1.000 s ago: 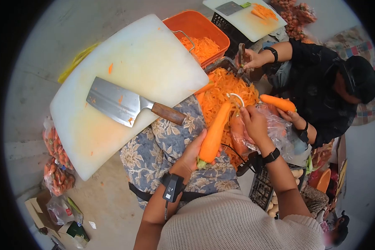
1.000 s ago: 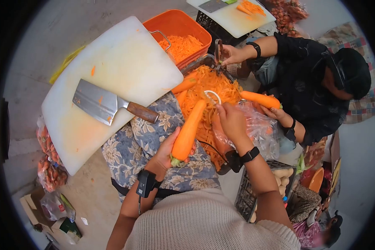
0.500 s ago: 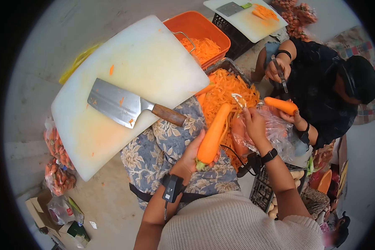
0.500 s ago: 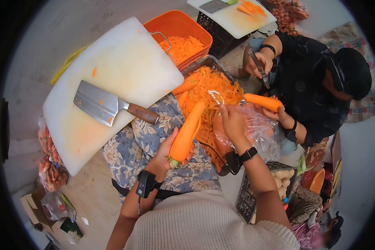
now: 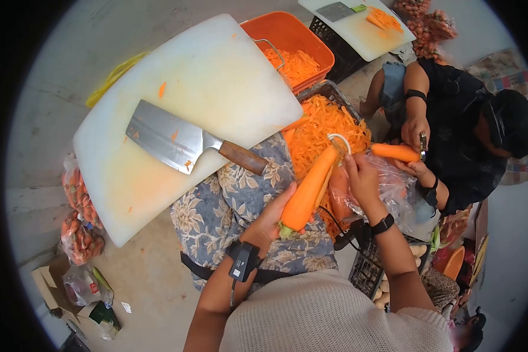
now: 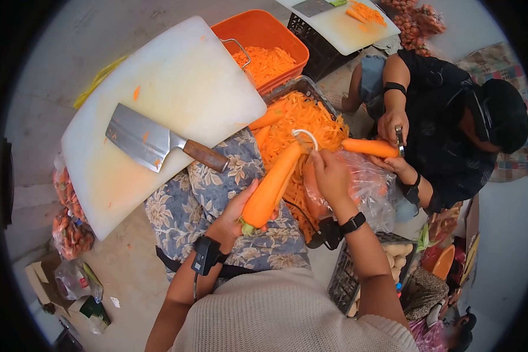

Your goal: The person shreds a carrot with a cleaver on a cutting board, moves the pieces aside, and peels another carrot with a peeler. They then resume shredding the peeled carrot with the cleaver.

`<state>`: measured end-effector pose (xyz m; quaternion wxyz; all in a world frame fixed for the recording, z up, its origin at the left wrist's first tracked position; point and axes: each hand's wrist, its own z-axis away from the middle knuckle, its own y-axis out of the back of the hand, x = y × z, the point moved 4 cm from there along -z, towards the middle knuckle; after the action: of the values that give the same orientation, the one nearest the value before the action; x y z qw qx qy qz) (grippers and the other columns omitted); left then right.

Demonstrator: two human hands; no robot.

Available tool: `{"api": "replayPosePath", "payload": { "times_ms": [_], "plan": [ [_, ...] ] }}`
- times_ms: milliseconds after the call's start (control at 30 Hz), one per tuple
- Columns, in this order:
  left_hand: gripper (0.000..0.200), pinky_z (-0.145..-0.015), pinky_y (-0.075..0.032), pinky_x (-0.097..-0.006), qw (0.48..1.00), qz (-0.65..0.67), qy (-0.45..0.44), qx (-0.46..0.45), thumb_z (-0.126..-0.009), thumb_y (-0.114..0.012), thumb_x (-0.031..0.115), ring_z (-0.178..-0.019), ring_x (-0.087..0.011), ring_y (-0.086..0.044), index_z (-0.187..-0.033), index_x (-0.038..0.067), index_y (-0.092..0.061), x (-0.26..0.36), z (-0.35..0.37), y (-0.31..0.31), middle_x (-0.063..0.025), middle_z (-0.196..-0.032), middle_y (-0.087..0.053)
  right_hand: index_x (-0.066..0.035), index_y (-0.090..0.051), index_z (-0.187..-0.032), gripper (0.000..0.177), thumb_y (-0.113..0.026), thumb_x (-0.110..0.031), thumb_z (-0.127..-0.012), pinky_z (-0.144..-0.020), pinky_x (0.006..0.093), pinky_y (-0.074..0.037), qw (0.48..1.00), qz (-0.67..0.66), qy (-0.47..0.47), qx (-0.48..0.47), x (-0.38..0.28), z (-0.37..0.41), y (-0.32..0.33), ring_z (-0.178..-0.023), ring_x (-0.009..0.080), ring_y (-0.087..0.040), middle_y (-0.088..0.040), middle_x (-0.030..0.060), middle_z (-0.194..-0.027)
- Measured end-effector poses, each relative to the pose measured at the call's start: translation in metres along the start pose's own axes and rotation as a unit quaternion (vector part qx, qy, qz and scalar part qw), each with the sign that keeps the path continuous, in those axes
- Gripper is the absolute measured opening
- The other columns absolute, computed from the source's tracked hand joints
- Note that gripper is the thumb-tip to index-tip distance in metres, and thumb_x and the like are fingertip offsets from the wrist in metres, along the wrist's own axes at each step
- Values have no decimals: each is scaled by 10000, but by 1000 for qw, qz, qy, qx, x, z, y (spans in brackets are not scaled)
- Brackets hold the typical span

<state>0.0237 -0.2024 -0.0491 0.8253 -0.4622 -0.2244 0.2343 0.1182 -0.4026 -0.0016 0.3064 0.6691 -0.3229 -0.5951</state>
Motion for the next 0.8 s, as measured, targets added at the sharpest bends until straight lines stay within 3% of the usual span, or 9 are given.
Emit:
{"api": "replayPosePath", "payload": {
  "times_ms": [33,133,300,333,400,500,533,633,800],
  "plan": [
    [617,-500,-575,-364,1000,5,5,-14,-969,-366,579,-793,-256,-653,-1254,51,-508,1,-1,-2,-151,-916,-621,-18,-556,-753,371,-557,-329,-954,-499,386,-404,996,-2,-86,11,17,-10,4,-549,327,-559,-532,167,-596],
    [633,-473,-559,-352,1000,18,-11,9,-967,-349,593,-790,-260,-650,-1263,55,-503,2,-1,-4,-155,-923,-620,-10,-566,-754,379,-543,-322,-968,-500,374,-397,996,-67,-55,29,14,-10,19,-541,311,-549,-540,165,-610],
    [642,-457,-545,-346,998,54,-19,36,-963,-347,602,-730,-263,-642,-1258,55,-506,8,5,-20,-164,-923,-616,-47,-605,-761,275,-633,-289,-888,-504,383,-424,959,-77,226,-151,-65,50,21,-547,312,-566,-519,124,-593],
    [642,-451,-538,-345,997,58,-42,40,-963,-346,603,-704,-264,-637,-1250,53,-510,11,7,-23,-167,-914,-614,-47,-605,-761,275,-633,-289,-888,-504,383,-424,960,-78,223,-152,-66,51,17,-547,312,-566,-519,124,-593],
    [639,-443,-530,-341,999,35,-8,7,-964,-343,602,-685,-262,-631,-1246,53,-509,5,0,-6,-167,-903,-611,-57,-605,-745,294,-640,-316,-880,-507,397,-434,953,-48,189,-230,-60,56,-1,-547,324,-568,-532,117,-603],
    [635,-430,-518,-334,999,21,15,-26,-967,-337,598,-665,-260,-624,-1234,48,-509,-2,-3,0,-166,-882,-604,-37,-597,-744,337,-602,-322,-922,-516,367,-421,998,-45,15,-52,-12,22,-9,-573,309,-567,-541,152,-626],
    [635,-426,-513,-331,999,30,5,-24,-969,-334,595,-666,-260,-623,-1227,43,-509,0,-3,0,-166,-873,-601,-37,-597,-744,337,-602,-322,-922,-516,367,-421,998,-45,17,-50,4,14,-9,-573,309,-567,-541,152,-626],
    [639,-430,-515,-325,999,4,-11,-40,-972,-337,586,-687,-261,-627,-1227,25,-506,4,3,-9,-170,-888,-607,-20,-597,-778,345,-582,-325,-940,-524,358,-416,982,-117,-151,-4,29,1,0,-588,309,-567,-549,161,-639],
    [599,-452,-542,-336,998,47,-11,30,-985,-341,552,-722,-264,-628,-1231,32,-508,5,1,-17,-166,-919,-616,-43,-600,-763,298,-610,-301,-911,-514,370,-419,980,-69,152,-107,-54,44,13,-556,312,-562,-545,130,-617]
  ]
}}
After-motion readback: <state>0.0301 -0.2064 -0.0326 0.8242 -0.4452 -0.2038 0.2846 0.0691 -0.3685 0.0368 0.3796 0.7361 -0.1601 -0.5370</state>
